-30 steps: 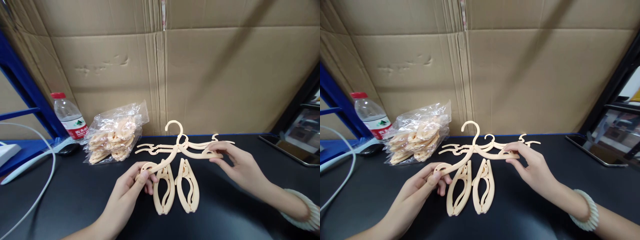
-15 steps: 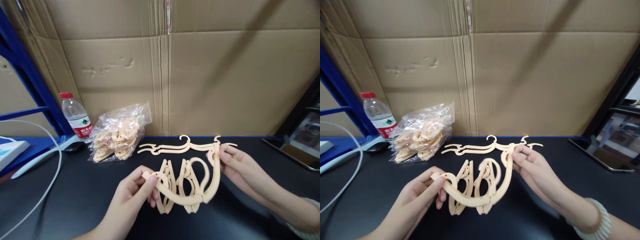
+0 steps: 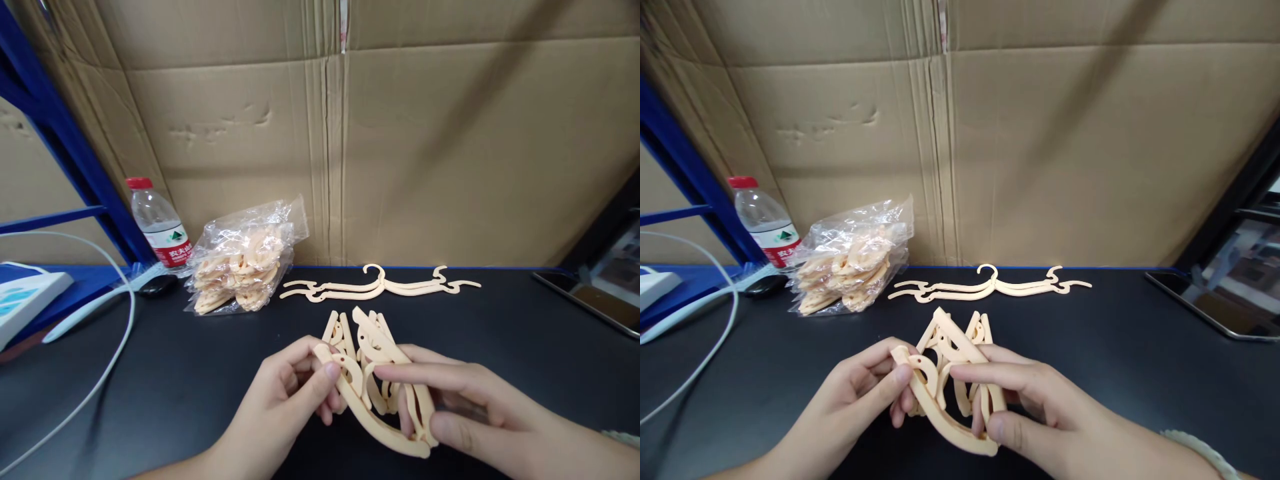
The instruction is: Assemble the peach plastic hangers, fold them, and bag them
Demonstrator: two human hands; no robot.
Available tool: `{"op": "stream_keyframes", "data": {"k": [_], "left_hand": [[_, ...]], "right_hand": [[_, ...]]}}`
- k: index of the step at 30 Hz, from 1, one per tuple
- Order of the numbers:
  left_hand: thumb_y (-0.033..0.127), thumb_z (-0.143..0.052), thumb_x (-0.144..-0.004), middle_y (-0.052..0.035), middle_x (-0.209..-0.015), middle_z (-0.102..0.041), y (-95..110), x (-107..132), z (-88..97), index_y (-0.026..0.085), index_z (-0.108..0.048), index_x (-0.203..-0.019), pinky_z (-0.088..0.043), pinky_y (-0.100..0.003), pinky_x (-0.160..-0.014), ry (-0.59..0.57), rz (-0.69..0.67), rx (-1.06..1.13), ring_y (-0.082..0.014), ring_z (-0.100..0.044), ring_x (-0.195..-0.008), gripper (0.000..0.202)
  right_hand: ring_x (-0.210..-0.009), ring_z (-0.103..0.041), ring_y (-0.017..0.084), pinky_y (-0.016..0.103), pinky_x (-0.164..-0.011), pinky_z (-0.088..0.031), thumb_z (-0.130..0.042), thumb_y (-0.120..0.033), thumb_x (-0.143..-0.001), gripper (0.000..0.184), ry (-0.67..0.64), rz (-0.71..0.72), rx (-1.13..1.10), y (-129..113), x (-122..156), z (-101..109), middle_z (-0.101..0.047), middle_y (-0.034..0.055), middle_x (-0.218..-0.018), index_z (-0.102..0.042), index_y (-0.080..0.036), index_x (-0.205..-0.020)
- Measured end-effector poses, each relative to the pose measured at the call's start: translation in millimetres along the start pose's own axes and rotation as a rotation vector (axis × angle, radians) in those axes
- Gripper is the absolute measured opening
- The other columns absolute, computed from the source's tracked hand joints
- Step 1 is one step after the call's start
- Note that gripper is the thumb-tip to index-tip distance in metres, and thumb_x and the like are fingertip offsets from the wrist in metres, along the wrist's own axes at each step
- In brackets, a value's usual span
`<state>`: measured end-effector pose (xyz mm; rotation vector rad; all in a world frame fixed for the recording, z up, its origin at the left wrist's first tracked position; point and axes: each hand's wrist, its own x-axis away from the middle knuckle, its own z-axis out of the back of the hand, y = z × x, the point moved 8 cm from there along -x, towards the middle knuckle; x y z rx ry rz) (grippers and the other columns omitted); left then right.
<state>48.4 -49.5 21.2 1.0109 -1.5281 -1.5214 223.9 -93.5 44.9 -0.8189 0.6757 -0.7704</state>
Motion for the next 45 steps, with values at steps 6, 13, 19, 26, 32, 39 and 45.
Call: {"op": "stream_keyframes", "data": {"k": [6, 13, 19, 26, 32, 39, 45], "left_hand": [[0.046, -0.063, -0.088, -0.0003, -0.065, -0.06, 3.4, 2.6, -4.6, 0.016, -0.062, -0.078, -0.047, -0.021, -0.056, -0.05, -0.038, -0.012, -0.0116, -0.055, -0.06, 0.032], [0.046, -0.062, -0.088, 0.0002, -0.065, -0.058, 4.6, 6.1, -9.0, 0.016, -0.064, -0.081, -0.048, -0.022, -0.057, -0.08, -0.037, -0.044, -0.012, -0.053, -0.059, 0.031], [0.049, -0.063, -0.087, 0.0015, -0.063, -0.059, -1.5, 4.0, -9.2, 0.016, -0.06, -0.084, -0.047, -0.021, -0.056, -0.09, 0.001, -0.006, -0.0105, -0.053, -0.056, 0.033], [0.05, -0.066, -0.084, 0.0011, -0.063, -0.061, -6.2, 3.9, -14.5, 0.015, -0.06, -0.091, -0.046, -0.021, -0.055, -0.11, 0.048, 0.011, -0.0101, -0.054, -0.056, 0.036], [0.036, -0.059, -0.092, 0.0007, -0.08, -0.063, 2.3, 3.4, -4.1, 0.022, -0.057, -0.114, -0.051, -0.024, -0.067, -0.088, -0.095, -0.072, -0.0128, -0.062, -0.068, 0.026], [0.005, -0.049, -0.088, -0.0024, -0.097, -0.065, 30.2, 17.9, -14.1, 0.027, -0.053, -0.12, -0.05, -0.026, -0.081, -0.211, -0.612, -0.735, -0.0163, -0.062, -0.086, 0.039], [0.001, -0.049, -0.085, -0.0054, -0.1, -0.066, 34.4, 27.6, -28.8, 0.022, -0.051, -0.12, -0.05, -0.03, -0.093, -0.32, -0.661, -0.902, -0.0196, -0.061, -0.097, 0.041]], "right_hand": [[-0.134, -0.039, 0.03, 0.048, -0.1, -0.045, -0.058, -0.033, -0.094, 0.042, 0.006, -0.001, 0.03, -0.1, -4.0, 1.6, -0.044, 0.0056, -0.147, -0.053, -0.039, -0.135], [-0.134, -0.042, 0.028, 0.045, -0.105, -0.042, -0.068, -0.022, -0.087, 0.057, -0.115, 0.024, -0.022, -4.4, -0.8, -10.0, -0.049, 0.0024, -0.144, -0.05, -0.044, -0.136], [-0.13, -0.049, 0.023, 0.038, -0.106, -0.043, -0.066, -0.022, -0.089, 0.048, -0.191, -0.036, -0.227, -10.4, -4.5, -15.5, -0.055, 0.0017, -0.138, -0.055, -0.041, -0.132], [-0.133, -0.045, 0.024, 0.038, -0.111, -0.037, -0.067, -0.024, -0.089, 0.051, -0.252, -0.069, -0.198, -8.4, -0.7, -25.7, -0.052, 0.0033, -0.142, -0.053, -0.037, -0.136], [-0.129, -0.049, 0.026, 0.04, -0.108, -0.041, -0.065, -0.035, -0.09, 0.045, 0.002, -0.115, -0.166, 4.1, -8.7, 7.5, -0.051, 0.0065, -0.142, -0.056, -0.032, -0.134], [-0.088, -0.068, 0.028, 0.041, -0.076, -0.057, -0.056, -0.046, -0.086, 0.037, 0.377, -0.32, 0.092, 57.0, -15.1, 57.8, -0.073, 0.0093, -0.086, -0.072, -0.017, -0.102], [-0.087, -0.062, 0.023, 0.039, -0.079, -0.051, -0.043, -0.035, -0.095, 0.023, 0.261, -0.201, 0.444, 48.6, -16.2, 43.1, -0.066, 0.005, -0.092, -0.061, -0.022, -0.1]]}}
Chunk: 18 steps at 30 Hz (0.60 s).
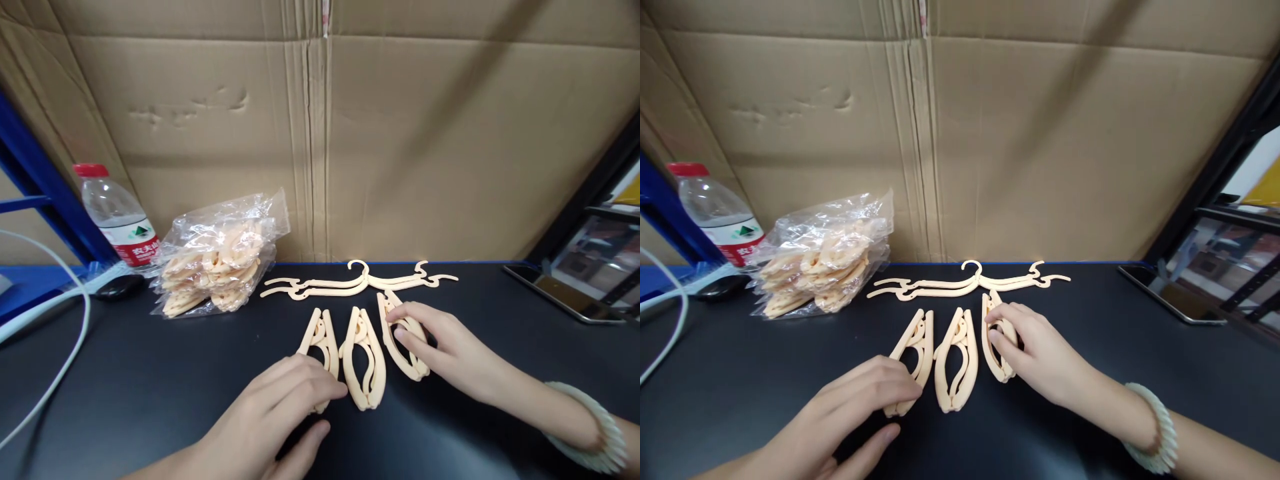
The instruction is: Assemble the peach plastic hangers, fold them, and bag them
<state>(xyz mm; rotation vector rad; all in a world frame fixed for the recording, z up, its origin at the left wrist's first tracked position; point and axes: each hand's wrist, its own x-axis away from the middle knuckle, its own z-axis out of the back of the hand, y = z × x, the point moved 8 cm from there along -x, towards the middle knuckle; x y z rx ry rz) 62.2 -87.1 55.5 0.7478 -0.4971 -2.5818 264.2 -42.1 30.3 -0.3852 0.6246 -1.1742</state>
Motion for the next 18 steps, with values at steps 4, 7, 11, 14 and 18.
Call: {"op": "stream_keyframes", "data": {"k": [4, 7, 11, 14, 18], "left_hand": [[0.002, -0.051, -0.085, -0.006, -0.109, -0.068, 2.6, -1.7, -1.9, 0.021, -0.054, -0.122, -0.048, -0.028, -0.098, -0.054, -0.014, -0.067, -0.0189, -0.061, -0.106, 0.041], [0.006, -0.054, -0.083, -0.0068, -0.119, -0.067, -0.7, -4.7, -5.4, 0.022, -0.055, -0.125, -0.047, -0.03, -0.102, -0.1, -0.003, -0.13, -0.0205, -0.058, -0.116, 0.045], [0.025, -0.066, -0.081, -0.0105, -0.136, -0.059, -2.6, -3.0, -13.8, 0.021, -0.056, -0.13, -0.038, -0.044, -0.11, -0.186, -0.003, -0.179, -0.0296, -0.05, -0.129, 0.05], [0.027, -0.064, -0.085, -0.0062, -0.147, -0.049, -7.4, 4.0, -21.4, 0.026, -0.047, -0.14, -0.028, -0.049, -0.114, -0.227, 0.041, -0.189, -0.029, -0.041, -0.136, 0.057], [0.025, -0.061, -0.087, -0.0039, -0.149, -0.045, -12.8, 11.6, -31.6, 0.027, -0.041, -0.144, -0.023, -0.048, -0.116, -0.201, 0.029, -0.191, -0.0272, -0.037, -0.14, 0.06]], "right_hand": [[-0.094, -0.057, 0.024, 0.043, -0.085, -0.048, -0.039, -0.034, -0.098, 0.022, -0.077, 0.058, 0.2, -11.0, 2.8, 0.5, -0.062, 0.0064, -0.097, -0.056, -0.022, -0.104], [-0.09, -0.057, 0.026, 0.044, -0.081, -0.048, -0.043, -0.038, -0.098, 0.026, -0.141, 0.065, 0.308, -14.1, 3.8, -0.8, -0.061, 0.0071, -0.094, -0.055, -0.021, -0.113], [-0.089, -0.06, 0.026, 0.042, -0.08, -0.05, -0.047, -0.039, -0.097, 0.028, -0.188, 0.114, 0.352, -18.8, 8.4, -6.0, -0.063, 0.0074, -0.094, -0.057, -0.023, -0.117], [-0.094, -0.06, 0.029, 0.046, -0.081, -0.049, -0.046, -0.039, -0.097, 0.032, -0.193, 0.12, 0.387, -18.0, 12.5, -10.9, -0.064, 0.0099, -0.1, -0.054, -0.021, -0.122], [-0.099, -0.058, 0.032, 0.052, -0.083, -0.048, -0.045, -0.041, -0.097, 0.038, -0.202, 0.117, 0.418, -15.4, 14.4, -17.6, -0.062, 0.0132, -0.109, -0.05, -0.02, -0.128]]}}
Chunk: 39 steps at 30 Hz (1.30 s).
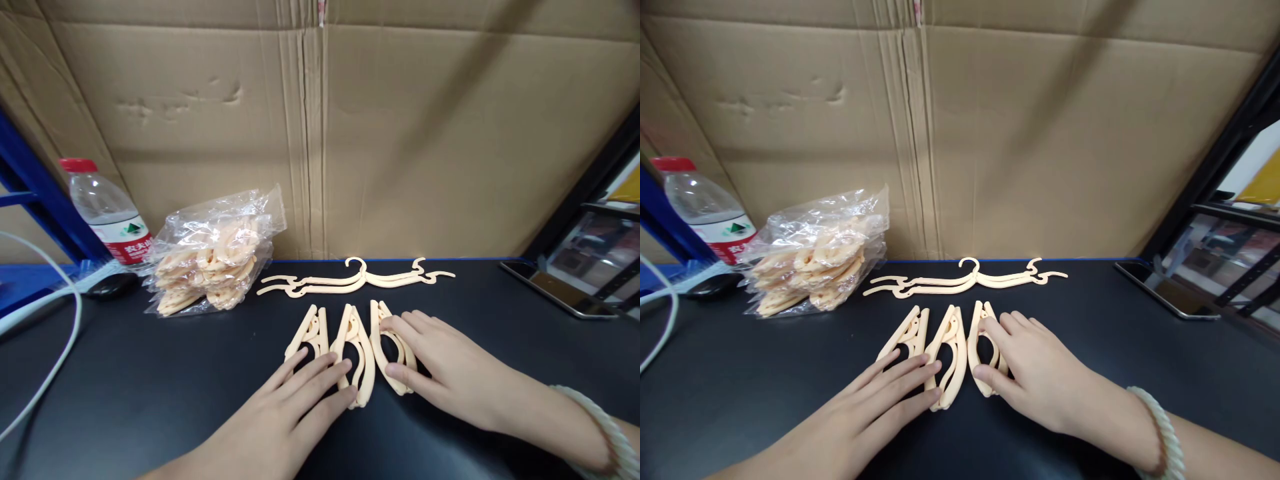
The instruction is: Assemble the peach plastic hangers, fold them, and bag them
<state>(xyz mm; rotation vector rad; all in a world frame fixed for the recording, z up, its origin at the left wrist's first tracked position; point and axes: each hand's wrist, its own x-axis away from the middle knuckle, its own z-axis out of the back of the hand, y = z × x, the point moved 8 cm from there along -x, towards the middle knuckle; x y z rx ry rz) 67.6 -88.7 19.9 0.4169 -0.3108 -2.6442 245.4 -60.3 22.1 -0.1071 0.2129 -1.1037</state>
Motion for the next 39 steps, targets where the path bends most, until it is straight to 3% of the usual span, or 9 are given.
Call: {"op": "stream_keyframes", "data": {"k": [7, 10, 13, 15, 18, 24, 28, 34, 39], "left_hand": [[0.029, -0.059, -0.09, -0.0041, -0.149, -0.045, -2.8, 0.4, 3.4, 0.031, -0.041, -0.145, -0.023, -0.051, -0.115, 0.123, 0.022, 0.12, -0.0315, -0.037, -0.139, 0.058], [0.029, -0.066, -0.085, -0.0045, -0.148, -0.044, 0.1, -1.5, 16.8, 0.033, -0.042, -0.144, -0.029, -0.052, -0.113, 0.121, 0.034, 0.192, -0.0333, -0.04, -0.136, 0.065], [0.023, -0.067, -0.083, -0.0041, -0.148, -0.046, 0.6, -2.0, 29.2, 0.034, -0.045, -0.142, -0.031, -0.051, -0.112, 0.144, 0.054, 0.199, -0.033, -0.043, -0.135, 0.064], [0.02, -0.064, -0.084, -0.0041, -0.147, -0.047, -1.0, -1.1, 34.1, 0.033, -0.044, -0.143, -0.031, -0.051, -0.112, 0.19, 0.072, 0.185, -0.0323, -0.042, -0.136, 0.063], [0.018, -0.061, -0.085, -0.004, -0.147, -0.048, -3.2, -0.2, 32.2, 0.033, -0.043, -0.144, -0.032, -0.051, -0.112, 0.211, 0.084, 0.171, -0.0314, -0.042, -0.136, 0.063], [0.017, -0.06, -0.086, -0.003, -0.146, -0.05, -5.0, 2.6, 32.0, 0.033, -0.046, -0.142, -0.034, -0.048, -0.112, 0.225, 0.1, 0.159, -0.0294, -0.044, -0.135, 0.06], [0.017, -0.061, -0.085, -0.0033, -0.142, -0.054, -4.6, 5.3, 35.0, 0.033, -0.048, -0.14, -0.038, -0.047, -0.111, 0.249, 0.107, 0.194, -0.0291, -0.048, -0.132, 0.059], [0.015, -0.054, -0.089, -0.0045, -0.135, -0.06, -13.6, 10.4, 42.3, 0.031, -0.052, -0.135, -0.041, -0.044, -0.11, 0.45, 0.173, 0.283, -0.0273, -0.052, -0.128, 0.049], [0.029, -0.05, -0.095, -0.0051, -0.131, -0.06, -33.0, 17.0, 41.1, 0.031, -0.055, -0.13, -0.042, -0.042, -0.108, 0.517, 0.366, 0.481, -0.0265, -0.052, -0.126, 0.035]], "right_hand": [[-0.093, -0.061, 0.029, 0.048, -0.081, -0.052, -0.043, -0.039, -0.098, 0.04, 0.066, -0.007, -0.082, 3.7, -6.5, 6.8, -0.063, 0.012, -0.1, -0.047, -0.016, -0.13], [-0.09, -0.063, 0.025, 0.044, -0.082, -0.054, -0.04, -0.036, -0.098, 0.048, 0.232, -0.035, -0.142, 25.7, -11.9, 17.2, -0.063, 0.0102, -0.1, -0.033, -0.016, -0.142], [-0.113, -0.057, 0.028, 0.051, -0.098, -0.047, -0.038, -0.029, -0.098, 0.05, 0.37, 0.0, -0.05, 55.0, -18.3, 21.7, -0.058, 0.0158, -0.122, -0.028, -0.015, -0.145], [-0.125, -0.05, 0.031, 0.055, -0.103, -0.041, -0.037, -0.025, -0.097, 0.048, 0.365, 0.01, 0.029, 75.1, -23.4, 17.1, -0.051, 0.0189, -0.135, -0.032, -0.014, -0.144], [-0.124, -0.051, 0.03, 0.054, -0.103, -0.042, -0.039, -0.022, -0.096, 0.043, 0.319, 0.026, 0.078, 94.3, -28.1, 10.0, -0.054, 0.0178, -0.132, -0.043, -0.014, -0.138], [-0.104, -0.056, 0.027, 0.046, -0.092, -0.048, -0.043, -0.023, -0.096, 0.024, 0.318, 0.059, 0.026, 89.9, -30.5, 12.0, -0.059, 0.0129, -0.107, -0.059, -0.017, -0.113], [-0.091, -0.057, 0.025, 0.042, -0.083, -0.049, -0.042, -0.025, -0.097, 0.018, 0.32, 0.049, -0.044, 82.8, -32.4, 15.6, -0.059, 0.0091, -0.093, -0.058, -0.02, -0.091], [-0.081, -0.063, 0.024, 0.038, -0.074, -0.05, -0.041, -0.035, -0.099, 0.018, 0.366, -0.083, -0.141, 90.8, -27.4, 22.7, -0.066, 0.0063, -0.089, -0.052, -0.022, -0.092], [-0.082, -0.068, 0.024, 0.032, -0.063, -0.051, -0.046, -0.039, -0.097, 0.018, 0.549, -0.109, -0.203, 89.9, -16.2, 39.9, -0.068, 0.0062, -0.092, -0.052, -0.023, -0.098]]}}
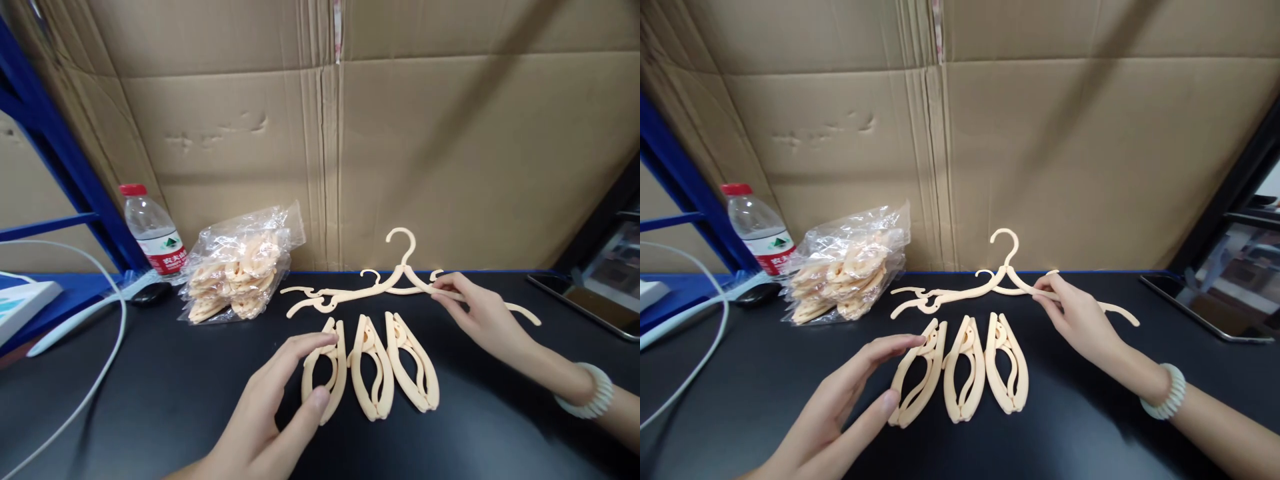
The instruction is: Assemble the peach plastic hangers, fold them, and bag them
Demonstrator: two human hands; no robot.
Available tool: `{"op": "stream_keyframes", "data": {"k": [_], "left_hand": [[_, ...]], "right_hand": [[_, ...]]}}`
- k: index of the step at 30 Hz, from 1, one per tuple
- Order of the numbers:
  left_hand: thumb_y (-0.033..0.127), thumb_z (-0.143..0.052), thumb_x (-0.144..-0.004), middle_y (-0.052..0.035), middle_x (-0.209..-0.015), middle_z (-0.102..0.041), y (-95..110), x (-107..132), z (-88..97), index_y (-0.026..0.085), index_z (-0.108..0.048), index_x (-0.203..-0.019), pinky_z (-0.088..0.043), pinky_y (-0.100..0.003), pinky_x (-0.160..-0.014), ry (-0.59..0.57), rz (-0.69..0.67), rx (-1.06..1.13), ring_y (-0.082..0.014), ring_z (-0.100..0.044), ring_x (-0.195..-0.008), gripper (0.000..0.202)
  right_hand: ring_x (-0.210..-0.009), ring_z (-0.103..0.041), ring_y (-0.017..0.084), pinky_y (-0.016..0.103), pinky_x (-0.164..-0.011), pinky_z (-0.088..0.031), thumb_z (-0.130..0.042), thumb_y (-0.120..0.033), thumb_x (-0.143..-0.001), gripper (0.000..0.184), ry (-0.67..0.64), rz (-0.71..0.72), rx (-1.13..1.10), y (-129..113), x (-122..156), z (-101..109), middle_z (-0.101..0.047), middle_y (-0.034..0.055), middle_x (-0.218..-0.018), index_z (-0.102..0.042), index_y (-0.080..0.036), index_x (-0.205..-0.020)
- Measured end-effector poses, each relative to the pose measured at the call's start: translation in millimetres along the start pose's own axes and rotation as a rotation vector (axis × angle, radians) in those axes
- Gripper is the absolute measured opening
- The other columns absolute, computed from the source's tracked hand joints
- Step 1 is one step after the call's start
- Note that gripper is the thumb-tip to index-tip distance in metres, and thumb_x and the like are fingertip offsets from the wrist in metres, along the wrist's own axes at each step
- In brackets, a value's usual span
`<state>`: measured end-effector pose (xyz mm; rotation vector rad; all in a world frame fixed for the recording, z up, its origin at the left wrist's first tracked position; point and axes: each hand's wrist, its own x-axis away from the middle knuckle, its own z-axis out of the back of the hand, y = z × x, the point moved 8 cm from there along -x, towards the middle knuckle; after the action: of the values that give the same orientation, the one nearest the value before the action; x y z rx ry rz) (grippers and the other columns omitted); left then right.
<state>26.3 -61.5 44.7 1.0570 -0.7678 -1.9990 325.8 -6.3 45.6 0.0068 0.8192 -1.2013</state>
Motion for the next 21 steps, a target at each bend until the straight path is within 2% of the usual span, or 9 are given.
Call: {"op": "stream_keyframes", "data": {"k": [4, 6, 10, 13, 16, 21], "left_hand": [[0.039, -0.05, -0.097, -0.005, -0.133, -0.057, -20.7, 0.4, -2.3, 0.032, -0.052, -0.129, -0.043, -0.041, -0.108, -0.022, 0.187, 0.154, -0.0249, -0.051, -0.126, 0.033], [0.04, -0.05, -0.097, -0.0044, -0.138, -0.053, -26.8, -1.4, -0.7, 0.034, -0.045, -0.134, -0.044, -0.039, -0.107, 0.022, 0.202, 0.236, -0.0234, -0.052, -0.124, 0.038], [0.039, -0.053, -0.096, -0.0007, -0.154, -0.033, -34.5, -5.2, 6.8, 0.042, -0.029, -0.145, -0.046, -0.037, -0.106, 0.162, 0.184, 0.338, -0.0218, -0.051, -0.125, 0.055], [0.039, -0.056, -0.094, -0.0008, -0.153, -0.034, -37.2, -4.1, 9.6, 0.042, -0.025, -0.147, -0.048, -0.036, -0.103, 0.219, 0.19, 0.383, -0.0221, -0.055, -0.122, 0.061], [0.038, -0.058, -0.093, -0.002, -0.149, -0.04, -34.1, -1.8, 6.8, 0.043, -0.022, -0.148, -0.05, -0.035, -0.101, 0.186, 0.172, 0.38, -0.0211, -0.059, -0.116, 0.065], [0.032, -0.054, -0.096, -0.0014, -0.141, -0.048, -24.0, -2.2, -3.9, 0.049, -0.02, -0.146, -0.05, -0.031, -0.097, 0.05, 0.123, 0.33, -0.0166, -0.062, -0.107, 0.063]], "right_hand": [[-0.086, -0.071, 0.026, 0.031, -0.064, -0.054, -0.049, -0.039, -0.095, 0.017, 0.15, 0.023, -0.016, -9.9, 2.2, 12.7, -0.069, 0.0082, -0.097, -0.054, -0.022, -0.097], [-0.087, -0.072, 0.026, 0.031, -0.065, -0.056, -0.05, -0.038, -0.094, 0.018, 0.202, 0.032, -0.026, -13.9, 4.3, 15.9, -0.07, 0.0095, -0.099, -0.055, -0.021, -0.098], [-0.083, -0.073, 0.025, 0.031, -0.066, -0.059, -0.052, -0.034, -0.094, 0.015, 0.254, 0.092, -0.028, -25.4, 10.0, 18.3, -0.071, 0.008, -0.098, -0.058, -0.022, -0.1], [-0.078, -0.072, 0.022, 0.033, -0.071, -0.059, -0.053, -0.029, -0.094, 0.011, 0.254, 0.206, 0.012, -42.3, 14.9, 17.8, -0.072, 0.0057, -0.093, -0.059, -0.023, -0.102], [-0.074, -0.071, 0.02, 0.033, -0.075, -0.057, -0.054, -0.022, -0.094, 0.01, 0.23, 0.303, 0.071, -58.4, 19.2, 15.4, -0.071, 0.0031, -0.088, -0.06, -0.023, -0.102], [-0.073, -0.069, 0.018, 0.031, -0.071, -0.055, -0.053, -0.021, -0.095, 0.011, 0.18, 0.354, 0.058, -69.9, 23.9, 9.8, -0.07, 0.0025, -0.087, -0.059, -0.023, -0.103]]}}
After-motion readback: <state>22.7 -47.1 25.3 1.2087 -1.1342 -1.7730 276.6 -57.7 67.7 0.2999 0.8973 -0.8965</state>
